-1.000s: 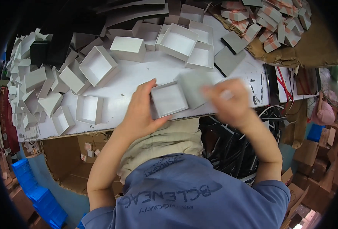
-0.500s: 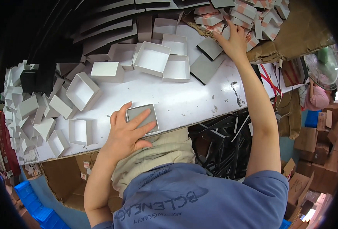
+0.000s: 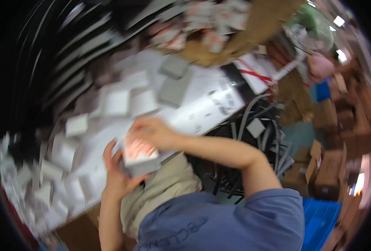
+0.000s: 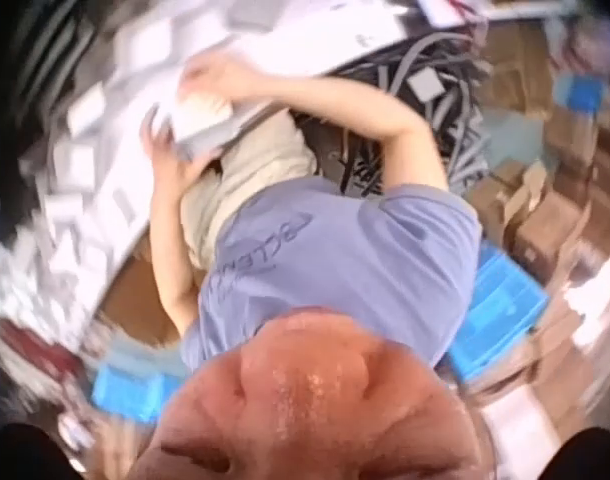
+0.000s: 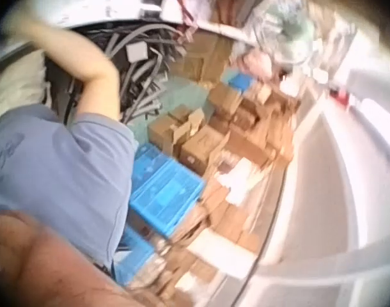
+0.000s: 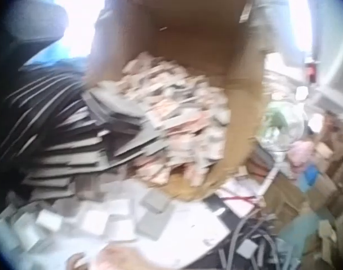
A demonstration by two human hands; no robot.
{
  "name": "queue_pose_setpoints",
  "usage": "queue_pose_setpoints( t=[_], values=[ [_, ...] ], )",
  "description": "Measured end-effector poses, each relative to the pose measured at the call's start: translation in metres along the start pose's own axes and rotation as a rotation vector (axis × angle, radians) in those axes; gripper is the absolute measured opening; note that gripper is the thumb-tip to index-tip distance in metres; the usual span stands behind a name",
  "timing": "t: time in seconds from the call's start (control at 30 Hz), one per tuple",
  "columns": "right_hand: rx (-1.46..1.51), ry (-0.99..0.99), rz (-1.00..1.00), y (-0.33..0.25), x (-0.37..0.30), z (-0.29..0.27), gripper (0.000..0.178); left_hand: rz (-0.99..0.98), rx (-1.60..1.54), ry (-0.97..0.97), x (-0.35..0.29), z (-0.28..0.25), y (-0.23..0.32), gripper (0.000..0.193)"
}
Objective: The person is assembling and packaging small gift boxes with decorative ribbons and internal inserts.
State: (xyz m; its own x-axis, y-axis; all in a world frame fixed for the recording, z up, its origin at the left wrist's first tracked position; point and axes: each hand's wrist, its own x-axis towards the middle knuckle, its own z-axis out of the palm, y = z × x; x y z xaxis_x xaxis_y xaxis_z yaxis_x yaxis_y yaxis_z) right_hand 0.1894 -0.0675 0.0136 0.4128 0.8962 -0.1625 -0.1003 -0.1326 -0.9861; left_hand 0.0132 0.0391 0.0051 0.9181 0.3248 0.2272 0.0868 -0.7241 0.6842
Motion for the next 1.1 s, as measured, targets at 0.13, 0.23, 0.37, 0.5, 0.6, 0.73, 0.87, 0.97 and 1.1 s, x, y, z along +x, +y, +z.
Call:
queue_pose_setpoints(
  t=[0.13, 0.23, 0.37, 0.5, 0.6, 0.73, 0.87, 0.97, 1.1],
  values=[
    [-0.412, -0.068, -0.143, -0.005, -0.008, 0.025, 0.024, -0.037, -0.492, 0.116, -0.014, 0.012, -0.005, 0.091],
    [-0.763, -0.088, -0.323, -0.004, -0.024, 0.022, 0.048, 0.123, 0.007, -0.052, -0.007, 0.003, -0.001, 0.098],
    [-0.776, -0.096, -0.708, 0.004, -0.042, 0.008, 0.096, 0.041, 0.041, -0.115, -0.005, 0.008, 0.009, 0.094],
    [-0.726, -0.263, -0.415, -0.009, -0.034, 0.014, 0.103, 0.192, 0.409, -0.036, -0.007, -0.005, 0.012, 0.084],
    [-0.479, -0.395, -0.324, -0.035, -0.051, 0.011, 0.099, 0.367, 0.143, 0.198, -0.033, -0.005, -0.010, 0.070],
    [-0.528, -0.526, -0.242, -0.033, -0.068, 0.013, 0.074, -0.082, -0.327, 0.139, -0.057, -0.009, 0.027, 0.052],
    [-0.703, -0.694, 0.093, -0.033, -0.066, 0.039, 0.055, -0.518, -0.758, 0.063, -0.099, -0.013, 0.039, 0.055],
    [-0.791, -0.561, -0.276, -0.037, -0.055, 0.022, 0.051, -0.807, -0.721, 0.057, -0.153, -0.039, 0.037, 0.043],
    [-0.983, 0.473, -0.521, -0.043, 0.014, -0.085, 0.041, -0.937, 0.247, 0.168, -0.221, -0.106, 0.019, 0.060]
  ],
)
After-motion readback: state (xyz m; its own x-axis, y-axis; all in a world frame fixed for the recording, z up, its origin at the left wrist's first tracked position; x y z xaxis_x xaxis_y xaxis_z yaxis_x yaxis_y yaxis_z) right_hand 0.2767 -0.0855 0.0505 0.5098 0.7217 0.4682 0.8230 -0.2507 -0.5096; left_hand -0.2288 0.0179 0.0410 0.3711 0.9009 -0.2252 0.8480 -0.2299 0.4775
